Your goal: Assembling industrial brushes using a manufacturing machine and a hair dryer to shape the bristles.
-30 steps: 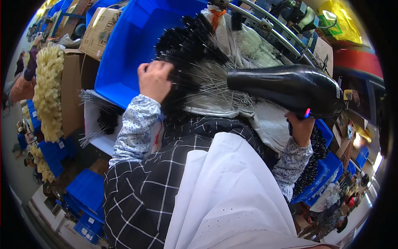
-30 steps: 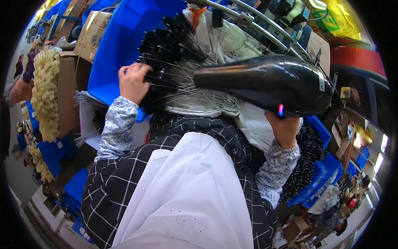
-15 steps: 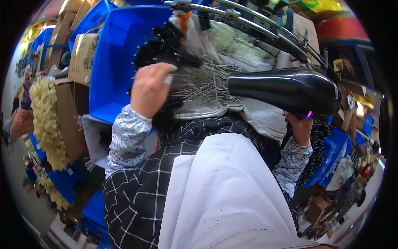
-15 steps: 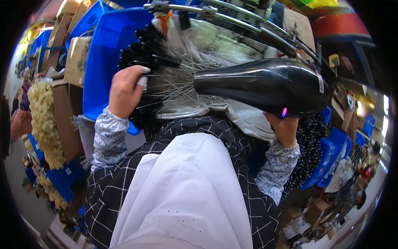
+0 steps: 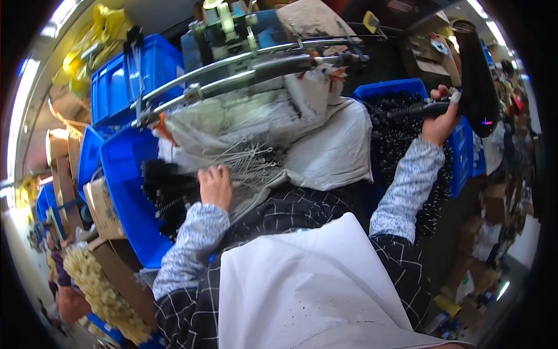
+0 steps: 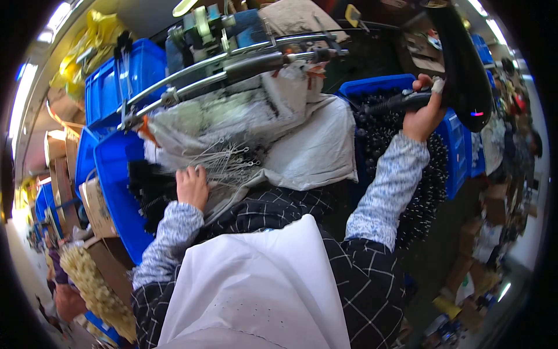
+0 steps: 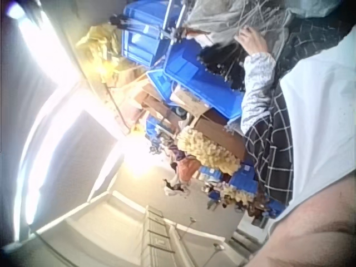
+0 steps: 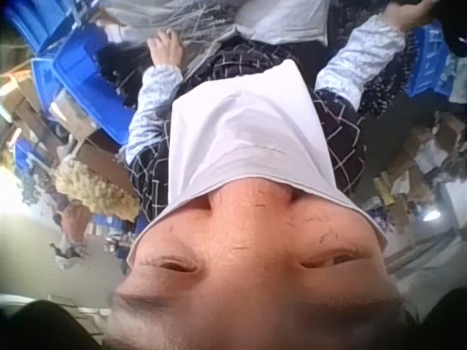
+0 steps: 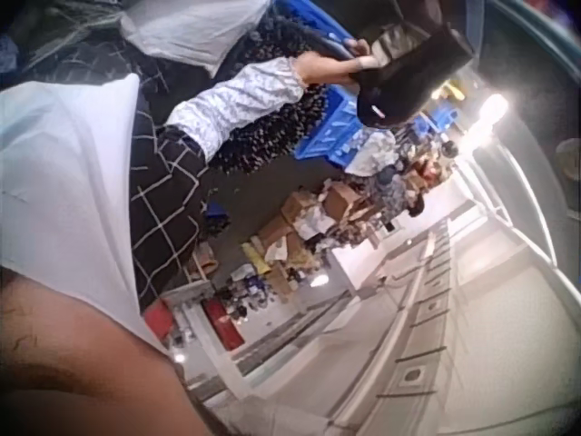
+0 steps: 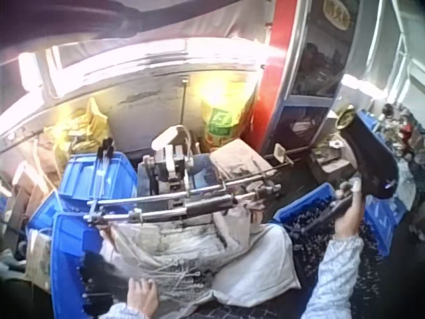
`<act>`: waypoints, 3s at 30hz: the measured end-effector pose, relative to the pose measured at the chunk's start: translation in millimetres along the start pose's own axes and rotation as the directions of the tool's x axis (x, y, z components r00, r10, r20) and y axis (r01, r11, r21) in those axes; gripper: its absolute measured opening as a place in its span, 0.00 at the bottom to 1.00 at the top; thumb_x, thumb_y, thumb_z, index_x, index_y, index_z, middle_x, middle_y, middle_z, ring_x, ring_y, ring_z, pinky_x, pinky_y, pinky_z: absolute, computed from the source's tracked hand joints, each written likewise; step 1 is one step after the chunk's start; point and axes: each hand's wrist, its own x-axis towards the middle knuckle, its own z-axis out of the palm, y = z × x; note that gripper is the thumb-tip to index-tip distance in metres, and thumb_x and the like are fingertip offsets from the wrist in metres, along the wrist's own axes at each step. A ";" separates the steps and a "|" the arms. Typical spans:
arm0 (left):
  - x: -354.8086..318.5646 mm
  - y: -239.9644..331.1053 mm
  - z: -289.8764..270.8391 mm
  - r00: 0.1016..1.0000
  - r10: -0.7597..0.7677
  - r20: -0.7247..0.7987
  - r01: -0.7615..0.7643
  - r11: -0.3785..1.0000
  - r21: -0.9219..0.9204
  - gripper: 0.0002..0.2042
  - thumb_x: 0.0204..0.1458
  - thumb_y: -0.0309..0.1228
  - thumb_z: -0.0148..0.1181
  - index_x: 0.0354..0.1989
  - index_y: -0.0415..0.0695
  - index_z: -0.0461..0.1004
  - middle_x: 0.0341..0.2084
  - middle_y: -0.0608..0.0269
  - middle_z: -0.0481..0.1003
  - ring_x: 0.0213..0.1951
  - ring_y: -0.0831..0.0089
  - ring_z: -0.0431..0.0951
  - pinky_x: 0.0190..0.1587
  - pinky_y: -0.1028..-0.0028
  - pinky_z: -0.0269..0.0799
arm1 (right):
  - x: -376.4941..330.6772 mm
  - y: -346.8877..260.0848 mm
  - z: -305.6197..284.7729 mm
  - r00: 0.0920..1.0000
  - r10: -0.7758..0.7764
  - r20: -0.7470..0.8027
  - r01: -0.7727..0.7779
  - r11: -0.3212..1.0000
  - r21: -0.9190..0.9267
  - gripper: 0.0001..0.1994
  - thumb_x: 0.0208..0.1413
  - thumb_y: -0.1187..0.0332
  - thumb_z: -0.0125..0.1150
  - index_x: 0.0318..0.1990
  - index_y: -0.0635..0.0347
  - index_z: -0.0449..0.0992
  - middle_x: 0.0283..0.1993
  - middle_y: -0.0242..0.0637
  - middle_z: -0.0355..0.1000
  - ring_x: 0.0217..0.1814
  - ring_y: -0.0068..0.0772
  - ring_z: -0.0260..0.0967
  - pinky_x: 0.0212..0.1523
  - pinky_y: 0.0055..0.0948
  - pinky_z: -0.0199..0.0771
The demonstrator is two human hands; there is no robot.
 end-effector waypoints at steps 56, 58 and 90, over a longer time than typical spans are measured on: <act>24.6 4.0 -18.0 0.954 0.163 0.252 -0.108 0.970 -0.219 0.36 0.28 0.40 0.59 0.50 0.47 0.52 0.35 0.54 0.66 0.41 0.58 0.66 0.42 0.59 0.56 | -212.6 65.8 -98.6 0.152 0.725 0.672 0.357 0.593 -0.721 0.12 0.42 0.66 0.51 0.37 0.45 0.72 0.27 0.41 0.70 0.31 0.44 0.67 0.34 0.37 0.66; 23.2 -0.5 -21.6 0.945 0.188 0.268 -0.122 0.961 -0.248 0.35 0.29 0.37 0.60 0.50 0.48 0.52 0.35 0.54 0.66 0.40 0.58 0.67 0.41 0.58 0.57 | -210.3 48.8 -107.5 0.104 0.722 0.684 0.320 0.627 -0.710 0.11 0.43 0.66 0.52 0.37 0.47 0.72 0.29 0.40 0.70 0.33 0.43 0.67 0.35 0.35 0.66; -106.7 -168.0 71.1 0.537 -0.643 0.546 0.170 -0.551 -0.817 0.20 0.51 0.44 0.44 0.45 0.42 0.64 0.39 0.64 0.68 0.37 0.77 0.68 0.38 0.79 0.63 | -312.1 111.1 172.3 -0.113 -0.126 0.986 0.619 0.767 0.169 0.08 0.39 0.73 0.50 0.30 0.59 0.69 0.26 0.32 0.66 0.30 0.29 0.66 0.30 0.26 0.67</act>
